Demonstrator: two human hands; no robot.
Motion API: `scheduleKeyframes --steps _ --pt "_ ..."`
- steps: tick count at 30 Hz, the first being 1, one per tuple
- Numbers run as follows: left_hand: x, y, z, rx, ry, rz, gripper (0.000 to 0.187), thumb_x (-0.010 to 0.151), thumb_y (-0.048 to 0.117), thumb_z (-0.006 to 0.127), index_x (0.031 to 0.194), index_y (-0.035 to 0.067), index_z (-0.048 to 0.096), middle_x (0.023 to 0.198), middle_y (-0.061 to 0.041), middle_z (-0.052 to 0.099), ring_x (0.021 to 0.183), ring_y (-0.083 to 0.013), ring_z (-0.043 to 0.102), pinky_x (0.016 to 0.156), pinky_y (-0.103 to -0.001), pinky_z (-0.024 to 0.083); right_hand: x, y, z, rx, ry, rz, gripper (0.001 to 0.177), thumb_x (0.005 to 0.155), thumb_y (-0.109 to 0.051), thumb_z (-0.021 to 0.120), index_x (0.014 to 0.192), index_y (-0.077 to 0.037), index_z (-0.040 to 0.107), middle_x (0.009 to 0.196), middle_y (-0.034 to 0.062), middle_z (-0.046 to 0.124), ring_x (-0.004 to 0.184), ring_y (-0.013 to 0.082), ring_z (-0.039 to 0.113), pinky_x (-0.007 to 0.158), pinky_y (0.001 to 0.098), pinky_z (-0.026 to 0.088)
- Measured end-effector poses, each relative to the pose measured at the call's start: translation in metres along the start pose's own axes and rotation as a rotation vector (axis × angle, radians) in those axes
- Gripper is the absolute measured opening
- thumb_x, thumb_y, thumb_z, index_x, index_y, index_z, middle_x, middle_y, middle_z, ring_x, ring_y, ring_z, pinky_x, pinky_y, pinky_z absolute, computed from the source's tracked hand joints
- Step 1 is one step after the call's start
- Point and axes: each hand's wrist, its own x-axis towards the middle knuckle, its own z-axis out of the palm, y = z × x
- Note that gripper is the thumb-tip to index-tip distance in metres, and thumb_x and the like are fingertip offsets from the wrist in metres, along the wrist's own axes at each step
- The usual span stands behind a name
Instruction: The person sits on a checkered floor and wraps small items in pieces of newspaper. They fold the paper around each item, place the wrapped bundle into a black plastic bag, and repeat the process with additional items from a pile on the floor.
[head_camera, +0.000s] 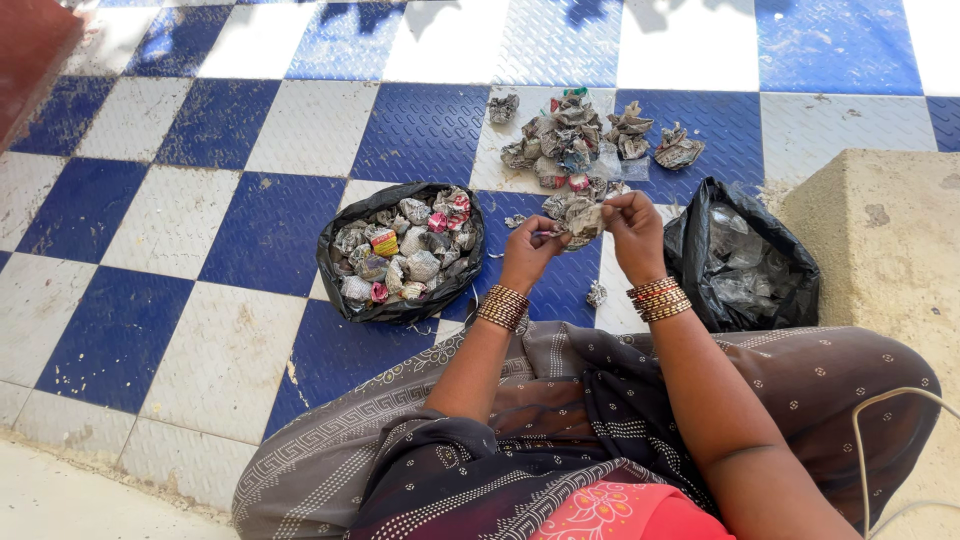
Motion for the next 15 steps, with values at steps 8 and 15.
scheduleKeyframes --steps 8,15 --pt "0.017 -0.009 -0.039 -0.341 0.161 -0.025 0.017 0.100 0.019 0.072 0.102 0.006 0.061 0.096 -0.004 0.069 0.083 -0.0117 0.067 0.073 -0.030 0.060 0.007 -0.013 -0.018 0.041 0.082 -0.079 0.006 0.105 -0.001 0.063 0.106 -0.005 0.059 0.098 -0.0015 0.067 0.093 0.0062 0.062 0.084 0.0216 0.052" --pt "0.024 0.005 -0.089 -0.850 0.423 -0.050 0.013 0.100 0.020 0.062 0.104 0.009 0.056 0.098 -0.006 0.070 0.086 -0.0190 0.071 0.071 -0.037 0.060 -0.009 -0.042 0.007 -0.429 -0.348 -0.364 0.019 0.095 0.007 0.067 0.101 -0.010 0.074 0.099 0.0024 0.071 0.098 0.0181 0.062 0.093 0.0379 0.048"
